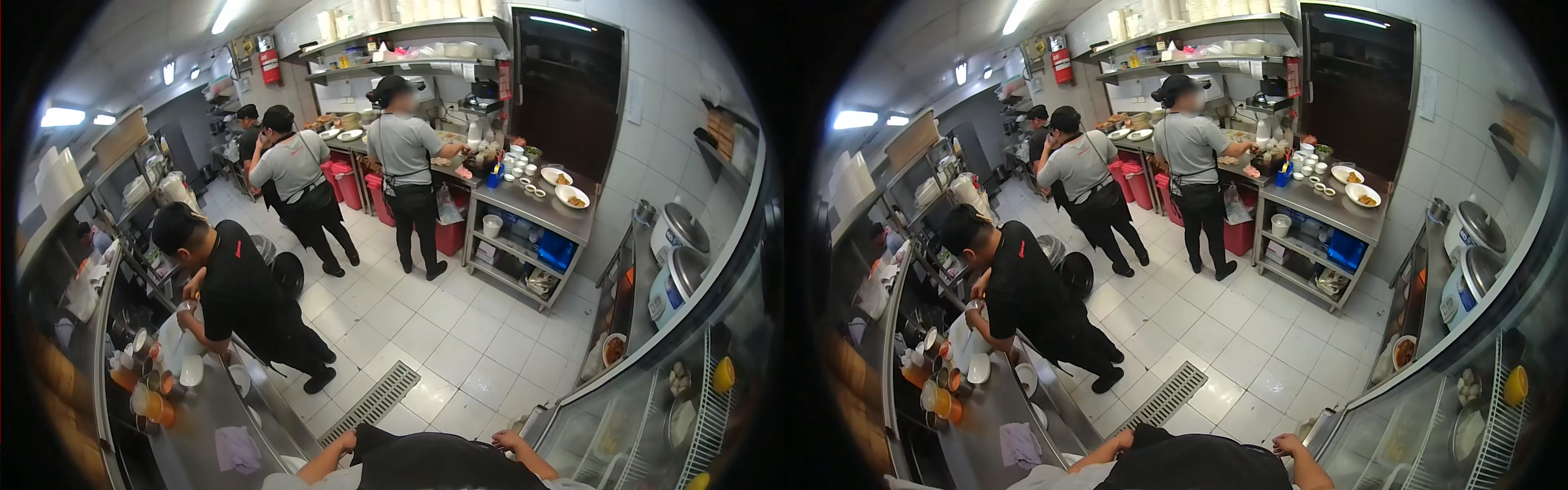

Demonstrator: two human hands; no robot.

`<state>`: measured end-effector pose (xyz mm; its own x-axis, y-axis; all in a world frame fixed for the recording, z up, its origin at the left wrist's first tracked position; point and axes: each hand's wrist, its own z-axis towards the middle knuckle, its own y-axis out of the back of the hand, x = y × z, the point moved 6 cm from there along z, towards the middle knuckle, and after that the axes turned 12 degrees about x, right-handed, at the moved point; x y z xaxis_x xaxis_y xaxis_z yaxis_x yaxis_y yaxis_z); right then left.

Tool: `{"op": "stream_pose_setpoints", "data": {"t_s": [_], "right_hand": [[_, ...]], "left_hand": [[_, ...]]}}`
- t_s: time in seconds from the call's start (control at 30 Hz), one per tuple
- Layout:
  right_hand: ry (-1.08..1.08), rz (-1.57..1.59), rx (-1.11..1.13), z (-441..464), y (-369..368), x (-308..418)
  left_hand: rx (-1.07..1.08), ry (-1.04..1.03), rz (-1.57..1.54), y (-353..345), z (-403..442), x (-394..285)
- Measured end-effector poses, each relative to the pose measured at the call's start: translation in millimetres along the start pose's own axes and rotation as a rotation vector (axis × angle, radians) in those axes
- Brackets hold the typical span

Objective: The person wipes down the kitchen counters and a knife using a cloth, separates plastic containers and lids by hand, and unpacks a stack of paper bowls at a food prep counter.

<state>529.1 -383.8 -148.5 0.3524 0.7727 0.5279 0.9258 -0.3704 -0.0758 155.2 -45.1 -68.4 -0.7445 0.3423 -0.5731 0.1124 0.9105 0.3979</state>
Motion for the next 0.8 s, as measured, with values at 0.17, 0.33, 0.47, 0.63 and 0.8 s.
{"op": "stream_pose_setpoints", "data": {"t_s": [0.17, 0.33, 0.47, 0.63, 0.8], "right_hand": [[-0.005, 0.004, -0.024, 0.2, 4.6, -27.7], [-0.053, -0.428, 0.078, 0.3, 12.5, -64.7], [0.087, -1.032, 0.236, 0.0, 10.9, -63.3], [0.240, -1.101, 0.157, 13.3, 20.5, -46.9], [-0.096, -0.247, -0.011, 5.5, 11.4, -13.3]], "left_hand": [[0.021, 0.335, -0.396, -0.1, 5.7, 64.2], [-0.700, 0.260, -0.068, 92.7, -102.2, 31.0], [-1.619, 0.327, -0.101, 143.6, -224.9, 75.0], [-1.636, 0.944, -0.254, 131.4, -333.3, 172.4], [-1.374, 0.806, 0.004, 81.3, -297.0, 293.3]]}}
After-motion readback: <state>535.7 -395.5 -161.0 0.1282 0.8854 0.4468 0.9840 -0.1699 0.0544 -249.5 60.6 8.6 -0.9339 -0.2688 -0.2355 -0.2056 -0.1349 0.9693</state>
